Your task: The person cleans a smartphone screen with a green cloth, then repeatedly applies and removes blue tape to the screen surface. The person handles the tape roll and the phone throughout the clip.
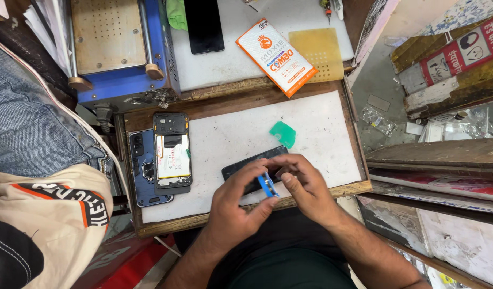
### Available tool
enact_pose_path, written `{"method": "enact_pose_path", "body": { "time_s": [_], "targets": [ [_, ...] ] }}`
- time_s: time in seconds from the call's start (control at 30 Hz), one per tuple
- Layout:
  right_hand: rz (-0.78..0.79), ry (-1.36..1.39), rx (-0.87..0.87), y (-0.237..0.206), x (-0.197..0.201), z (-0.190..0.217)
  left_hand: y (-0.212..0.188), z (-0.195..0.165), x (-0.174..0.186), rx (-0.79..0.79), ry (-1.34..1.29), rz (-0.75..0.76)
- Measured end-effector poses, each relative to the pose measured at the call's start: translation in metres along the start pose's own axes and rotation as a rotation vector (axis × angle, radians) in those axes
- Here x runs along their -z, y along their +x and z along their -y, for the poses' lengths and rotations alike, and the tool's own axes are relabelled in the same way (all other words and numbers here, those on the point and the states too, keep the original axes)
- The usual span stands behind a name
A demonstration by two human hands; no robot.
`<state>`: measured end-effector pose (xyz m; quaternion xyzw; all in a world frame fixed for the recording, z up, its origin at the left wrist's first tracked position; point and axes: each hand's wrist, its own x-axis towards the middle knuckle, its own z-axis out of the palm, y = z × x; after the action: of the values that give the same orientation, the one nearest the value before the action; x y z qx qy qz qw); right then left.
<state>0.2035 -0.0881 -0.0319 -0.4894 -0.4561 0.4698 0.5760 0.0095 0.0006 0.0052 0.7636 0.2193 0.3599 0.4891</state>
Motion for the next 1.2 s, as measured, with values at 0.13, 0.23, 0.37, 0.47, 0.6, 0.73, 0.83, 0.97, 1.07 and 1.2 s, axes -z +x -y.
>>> {"method": "enact_pose_path", "body": {
  "time_s": [0.13, 0.23, 0.37, 0.47, 0.6, 0.73, 0.83, 0.97, 1.07, 1.2],
  "targets": [
    [-0.049, -0.344, 0.163, 0.000, 0.003, 0.022, 0.000, 0.008, -0.002, 0.297, -0.645, -0.043],
    [-0.047, -0.491, 0.252, 0.000, 0.000, 0.031, 0.001, 0.017, -0.006, 0.400, -0.916, -0.104],
    [-0.071, -0.600, 0.316, 0.003, -0.005, 0.035, 0.000, 0.021, -0.009, 0.486, -1.029, -0.124],
    [-0.092, -0.683, 0.418, 0.005, -0.008, 0.039, -0.001, 0.021, -0.012, 0.447, -0.988, -0.122],
    [-0.098, -0.726, 0.523, 0.008, -0.010, 0.043, -0.004, 0.019, -0.012, 0.380, -0.870, -0.133],
    [-0.134, -0.643, 0.519, 0.008, -0.011, 0.041, -0.005, 0.018, -0.011, 0.357, -0.867, -0.128],
    [-0.144, -0.554, 0.489, 0.005, -0.008, 0.039, -0.004, 0.019, -0.010, 0.393, -0.965, -0.145],
    [-0.152, -0.525, 0.462, 0.002, -0.006, 0.036, -0.004, 0.020, -0.008, 0.455, -1.084, -0.134],
    [-0.148, -0.491, 0.459, 0.000, -0.005, 0.035, -0.006, 0.023, -0.008, 0.500, -1.171, -0.141],
    [-0.139, -0.456, 0.460, -0.001, -0.004, 0.032, -0.007, 0.027, -0.008, 0.530, -1.266, -0.155]
  ]
}}
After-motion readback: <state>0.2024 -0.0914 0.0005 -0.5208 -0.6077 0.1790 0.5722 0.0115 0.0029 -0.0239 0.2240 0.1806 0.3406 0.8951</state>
